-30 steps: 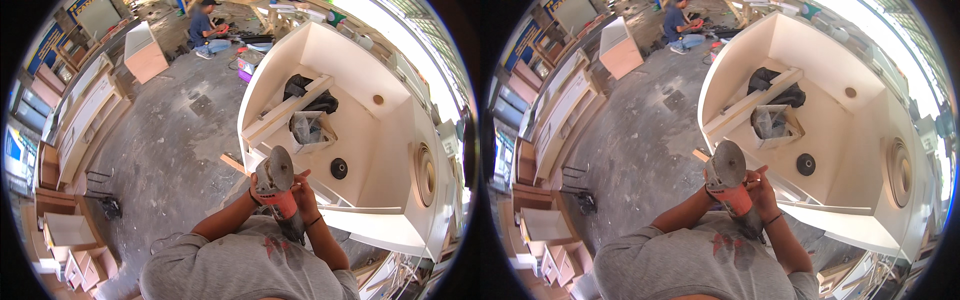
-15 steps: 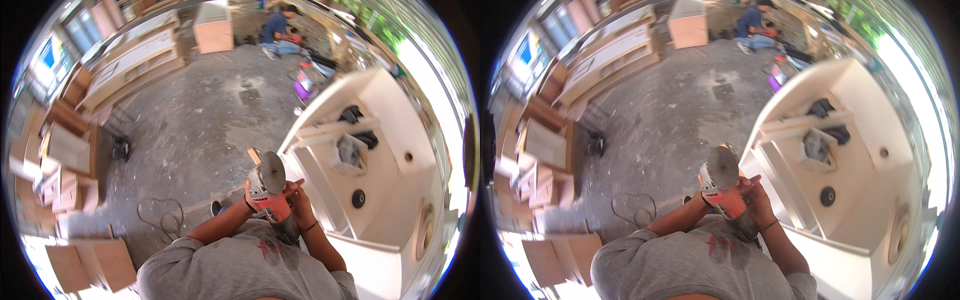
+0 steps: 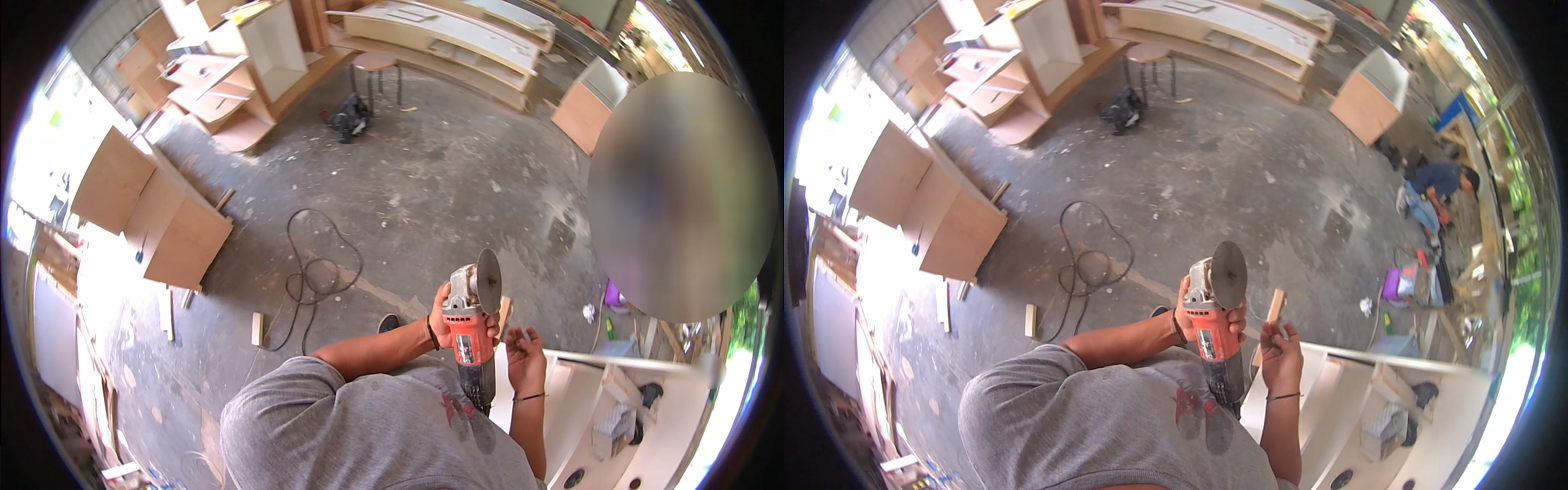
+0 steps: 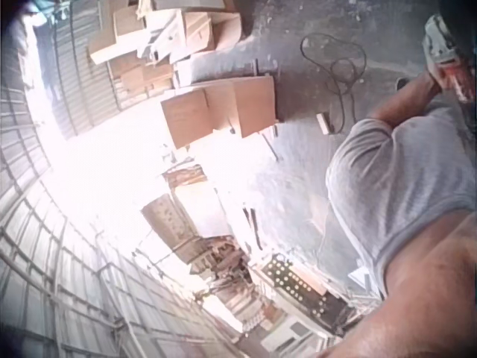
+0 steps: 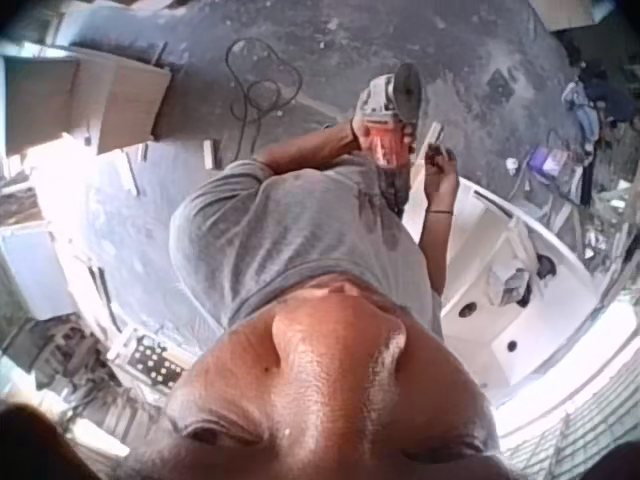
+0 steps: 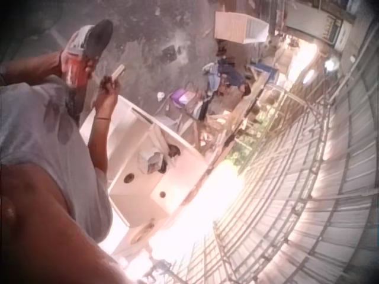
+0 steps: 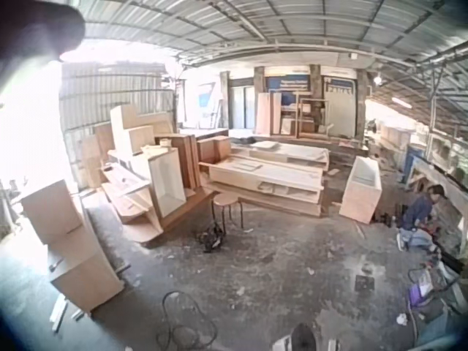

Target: The person prepares and modifies furniture components by changing the grinding wheel on an angle grinder, cutting a small white wooden panel with the grinder, and further trimming a corner of the same panel using shears before positioning an aluminum strip on a curved wooden surface.

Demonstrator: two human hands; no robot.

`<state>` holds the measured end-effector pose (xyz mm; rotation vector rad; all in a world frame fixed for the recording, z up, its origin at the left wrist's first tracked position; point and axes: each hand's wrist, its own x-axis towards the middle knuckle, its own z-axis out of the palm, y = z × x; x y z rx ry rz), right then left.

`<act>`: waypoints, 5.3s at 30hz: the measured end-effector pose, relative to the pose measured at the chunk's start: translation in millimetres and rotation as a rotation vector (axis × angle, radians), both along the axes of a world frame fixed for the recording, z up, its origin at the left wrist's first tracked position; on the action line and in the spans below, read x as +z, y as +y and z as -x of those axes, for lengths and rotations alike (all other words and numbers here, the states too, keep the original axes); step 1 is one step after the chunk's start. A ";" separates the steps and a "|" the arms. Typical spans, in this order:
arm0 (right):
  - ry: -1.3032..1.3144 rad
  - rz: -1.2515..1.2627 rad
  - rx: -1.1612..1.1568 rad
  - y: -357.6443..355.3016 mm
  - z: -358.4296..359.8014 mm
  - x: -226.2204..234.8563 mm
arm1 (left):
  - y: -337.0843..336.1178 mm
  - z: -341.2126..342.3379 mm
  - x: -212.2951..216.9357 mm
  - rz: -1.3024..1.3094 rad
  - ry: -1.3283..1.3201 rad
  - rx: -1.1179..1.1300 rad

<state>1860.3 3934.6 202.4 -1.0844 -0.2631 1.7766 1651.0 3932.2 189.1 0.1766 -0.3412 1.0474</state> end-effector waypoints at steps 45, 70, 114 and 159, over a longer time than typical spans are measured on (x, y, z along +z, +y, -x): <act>0.256 -0.373 1.278 312.5 370.6 144.7 | 170.9 228.3 40.7 -0.090 0.098 0.809; -0.345 -1.543 1.063 335.0 386.1 163.4 | 224.1 235.2 23.3 -0.028 0.201 0.586; -0.728 -1.860 1.055 352.7 367.9 177.5 | 243.7 227.6 35.1 -0.097 -0.065 0.567; -0.582 -1.732 1.096 350.9 362.1 170.6 | 248.4 233.1 33.3 -0.131 -0.001 0.535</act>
